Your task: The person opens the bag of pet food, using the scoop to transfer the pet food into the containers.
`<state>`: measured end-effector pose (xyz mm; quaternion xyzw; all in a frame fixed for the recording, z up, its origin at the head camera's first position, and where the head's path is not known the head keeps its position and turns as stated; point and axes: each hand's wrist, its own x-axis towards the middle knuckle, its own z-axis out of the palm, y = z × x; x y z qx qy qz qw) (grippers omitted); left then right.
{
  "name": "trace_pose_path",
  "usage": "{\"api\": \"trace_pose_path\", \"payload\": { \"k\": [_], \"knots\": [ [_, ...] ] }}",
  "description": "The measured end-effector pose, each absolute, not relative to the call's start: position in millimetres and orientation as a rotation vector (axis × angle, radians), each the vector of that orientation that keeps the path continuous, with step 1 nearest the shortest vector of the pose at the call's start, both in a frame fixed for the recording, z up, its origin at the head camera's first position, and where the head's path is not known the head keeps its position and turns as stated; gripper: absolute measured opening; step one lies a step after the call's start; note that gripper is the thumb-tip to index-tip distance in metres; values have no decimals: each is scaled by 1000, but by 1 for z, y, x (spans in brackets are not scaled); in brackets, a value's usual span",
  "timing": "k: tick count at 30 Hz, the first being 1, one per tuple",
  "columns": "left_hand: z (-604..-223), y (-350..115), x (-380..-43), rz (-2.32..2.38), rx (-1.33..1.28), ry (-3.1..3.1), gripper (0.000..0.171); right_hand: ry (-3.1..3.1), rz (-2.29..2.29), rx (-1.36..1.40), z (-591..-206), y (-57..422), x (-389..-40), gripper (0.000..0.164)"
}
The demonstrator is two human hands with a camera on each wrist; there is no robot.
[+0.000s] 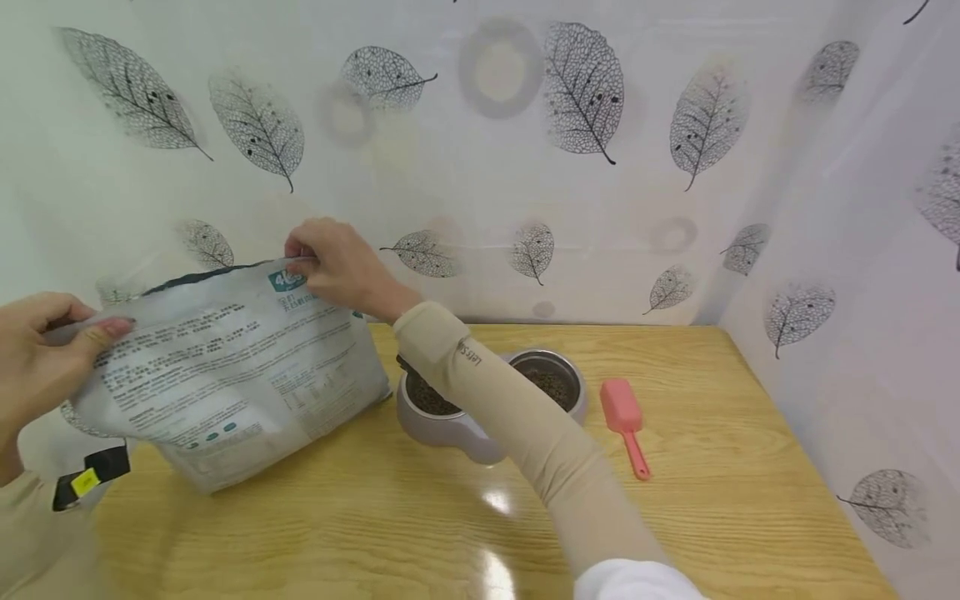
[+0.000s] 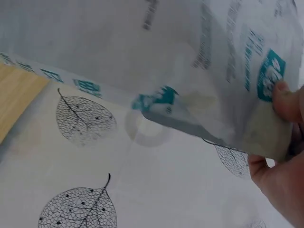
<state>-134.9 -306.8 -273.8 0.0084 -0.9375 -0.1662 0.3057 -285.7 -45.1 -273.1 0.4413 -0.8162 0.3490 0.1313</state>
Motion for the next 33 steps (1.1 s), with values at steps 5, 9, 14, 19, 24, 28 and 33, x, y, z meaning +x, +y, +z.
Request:
{"api": "trace_pose_path", "payload": {
  "k": [5,9,14,19,24,28,33],
  "knots": [
    [-274,-307,-145,-375,78,-2412,19,-2318,914,1188,-278,-47,-283,8],
    [-277,-310,-152,-360,121,-2394,22,-2304,847,1144,-279,-50,-279,7],
    [-279,-313,-142,-414,271,-2470,27,-2252,711,1192,-277,-56,-280,8],
    [-271,-309,-133,-318,305,-2576,40,-2304,609,1192,-269,-60,-282,19],
    [-259,-295,-137,-268,75,-2599,53,-2488,497,1260,-254,-64,-278,35],
    [-257,-286,-144,-366,-43,-2648,55,-2557,522,1333,-252,-70,-279,28],
    [-267,-289,-148,-469,-115,-2565,33,-2465,714,1440,-260,-69,-288,18]
  ]
}}
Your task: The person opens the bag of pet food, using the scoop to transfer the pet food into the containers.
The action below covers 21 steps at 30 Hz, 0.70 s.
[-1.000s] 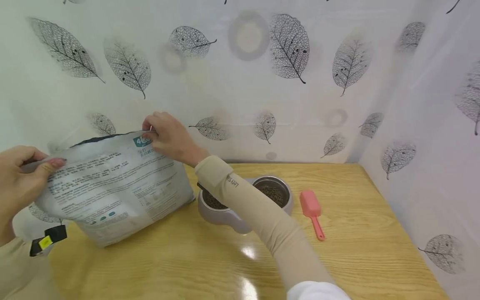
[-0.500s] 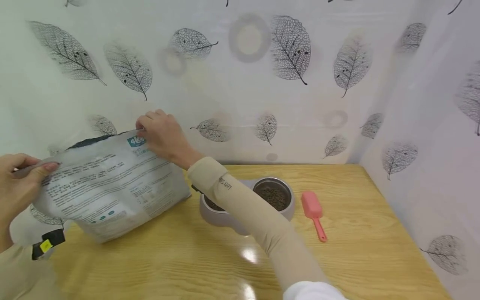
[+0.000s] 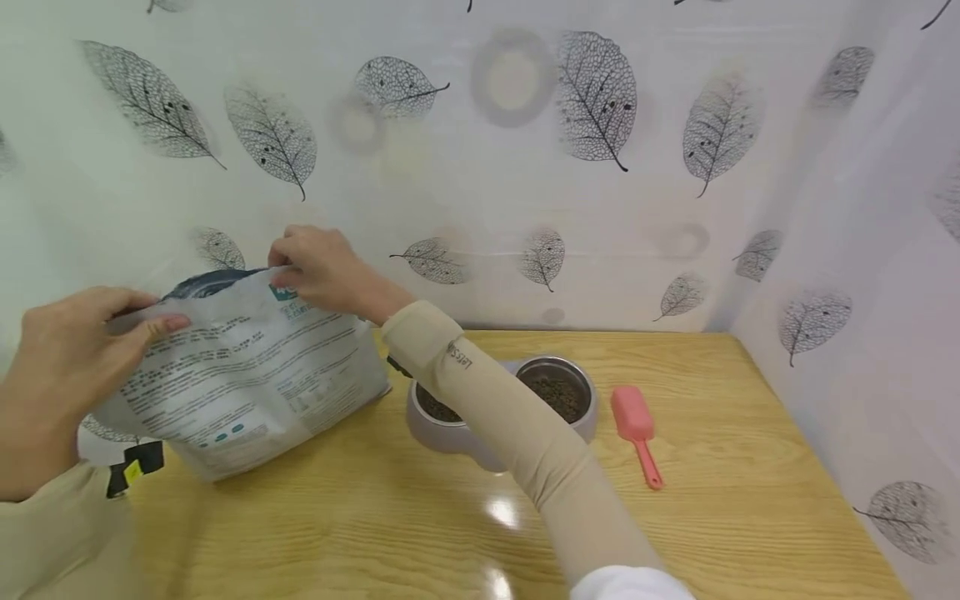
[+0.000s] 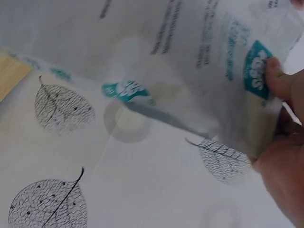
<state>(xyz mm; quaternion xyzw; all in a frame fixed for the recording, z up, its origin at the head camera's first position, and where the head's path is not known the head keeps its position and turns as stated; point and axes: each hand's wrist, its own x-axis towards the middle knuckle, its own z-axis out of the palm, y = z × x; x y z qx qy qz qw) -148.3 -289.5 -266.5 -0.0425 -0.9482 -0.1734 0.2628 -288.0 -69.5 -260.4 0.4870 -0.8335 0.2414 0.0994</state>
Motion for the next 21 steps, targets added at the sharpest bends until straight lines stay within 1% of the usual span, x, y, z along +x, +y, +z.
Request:
{"api": "trace_pose_path", "payload": {
  "k": [4,8,10,14,16,17,21],
  "knots": [
    [-275,-292,-152,-467,-181,-2446,19,-2291,785,1510,-269,-62,-293,15],
    [-277,-292,-154,-472,-178,-2407,17,-2153,707,1499,-275,-61,-293,14],
    [-276,-290,-153,-485,-148,-2438,23,-2140,624,1469,-276,-63,-291,16],
    [-271,-285,-154,-507,-91,-2561,45,-2226,481,1401,-273,-68,-283,22],
    [-270,-282,-156,-521,-78,-2599,51,-2259,471,1385,-271,-71,-280,23],
    [-270,-281,-157,-523,-80,-2598,50,-2262,496,1387,-271,-72,-279,22],
    [-273,-276,-160,-525,-89,-2524,33,-2241,600,1405,-272,-74,-281,12]
  ]
}}
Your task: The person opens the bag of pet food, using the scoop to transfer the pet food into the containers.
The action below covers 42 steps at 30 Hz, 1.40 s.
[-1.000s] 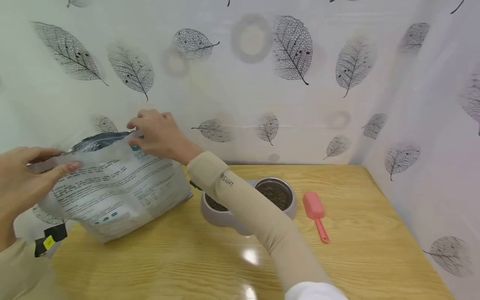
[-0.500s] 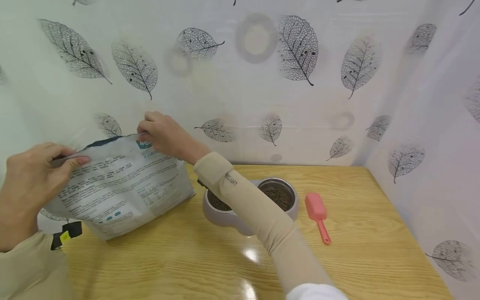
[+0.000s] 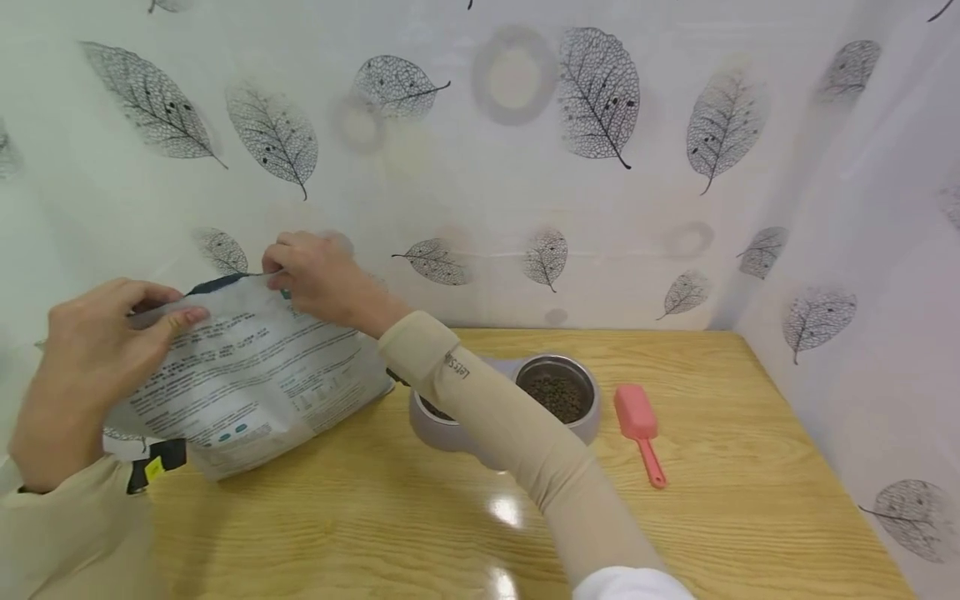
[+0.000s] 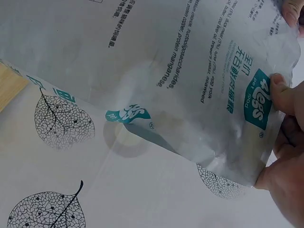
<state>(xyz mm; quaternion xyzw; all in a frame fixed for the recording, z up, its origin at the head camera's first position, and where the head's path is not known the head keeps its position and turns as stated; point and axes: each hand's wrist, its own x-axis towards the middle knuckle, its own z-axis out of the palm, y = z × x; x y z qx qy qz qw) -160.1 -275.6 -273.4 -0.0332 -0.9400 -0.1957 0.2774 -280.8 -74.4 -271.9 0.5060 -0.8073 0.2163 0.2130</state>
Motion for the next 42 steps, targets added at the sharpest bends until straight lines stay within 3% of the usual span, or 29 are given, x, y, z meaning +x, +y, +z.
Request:
{"api": "trace_pose_path", "payload": {
  "k": [7,15,24,32,37,42],
  "knots": [
    [-276,-271,-162,-478,-123,-2478,20,-2178,524,1425,-274,-74,-282,10],
    [-275,-266,-161,-528,-137,-2517,35,-2350,434,1337,-272,-75,-273,28],
    [-281,-259,-164,-495,-191,-2403,16,-2290,577,1317,-278,-75,-271,12],
    [-276,-249,-169,-469,-219,-2453,19,-2178,569,1319,-280,-71,-272,14],
    [-278,-246,-173,-421,-237,-2425,10,-2117,660,1415,-280,-58,-282,12],
    [-280,-254,-170,-458,-209,-2445,15,-2086,742,1446,-285,-47,-289,9]
  ]
}}
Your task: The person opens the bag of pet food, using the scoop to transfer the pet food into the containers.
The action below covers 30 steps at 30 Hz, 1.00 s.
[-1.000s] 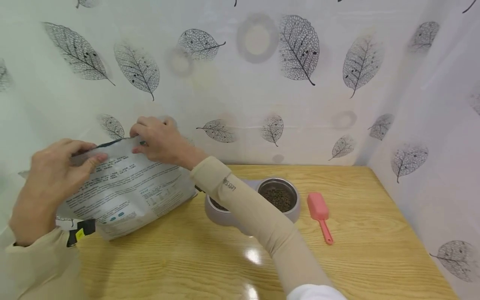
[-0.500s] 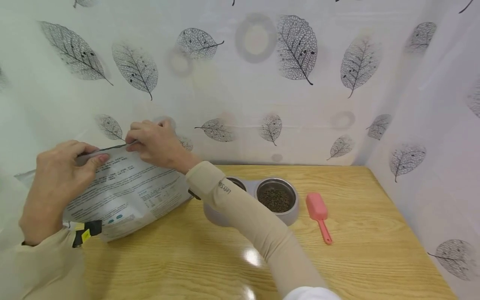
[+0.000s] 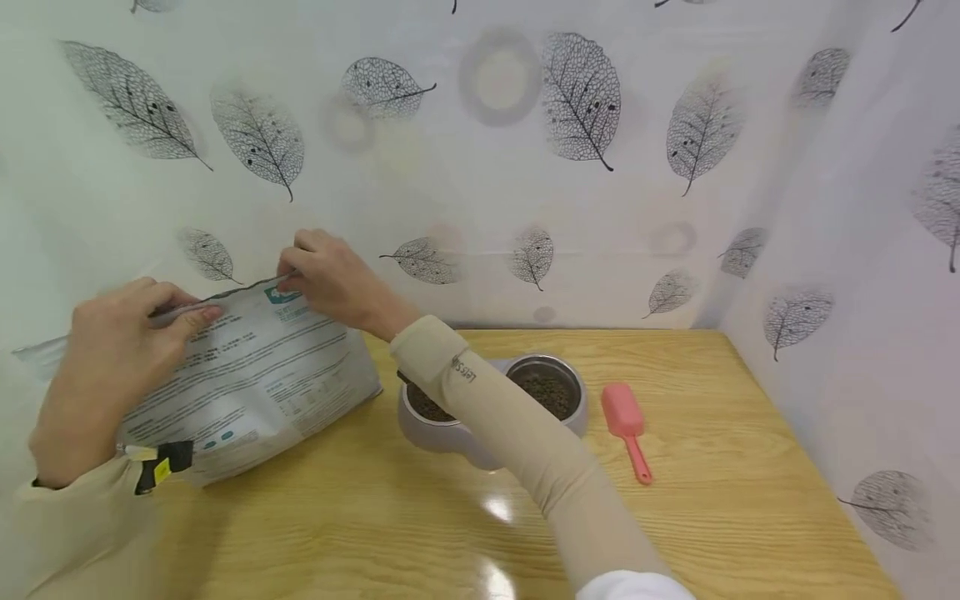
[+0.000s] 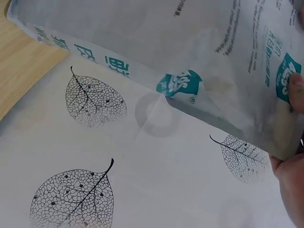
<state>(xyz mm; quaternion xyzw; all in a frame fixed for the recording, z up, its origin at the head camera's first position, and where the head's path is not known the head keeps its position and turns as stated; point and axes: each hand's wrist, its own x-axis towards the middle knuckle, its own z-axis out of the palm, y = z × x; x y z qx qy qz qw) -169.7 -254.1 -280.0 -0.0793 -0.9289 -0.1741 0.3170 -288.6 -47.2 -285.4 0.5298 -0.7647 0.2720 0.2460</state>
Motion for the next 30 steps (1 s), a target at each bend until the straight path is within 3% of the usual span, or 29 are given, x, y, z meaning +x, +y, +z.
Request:
{"api": "trace_pose_path", "payload": {
  "k": [11,18,22,26,28,30],
  "knots": [
    [-295,-281,-152,-415,-180,-2341,13,-2076,536,1314,-293,-77,-288,13],
    [-288,-293,-136,-312,32,-2437,25,-2140,576,1231,-296,-81,-290,15],
    [-295,-300,-143,-297,-45,-2260,11,-2104,615,1196,-301,-77,-290,14],
    [-308,-303,-155,-358,-68,-2117,20,-2081,666,1169,-304,-75,-289,10],
    [-310,-305,-158,-375,-64,-2103,15,-2110,674,1158,-304,-73,-288,16],
    [-309,-304,-158,-386,-28,-2135,15,-2150,688,1157,-303,-69,-286,32]
  ]
}}
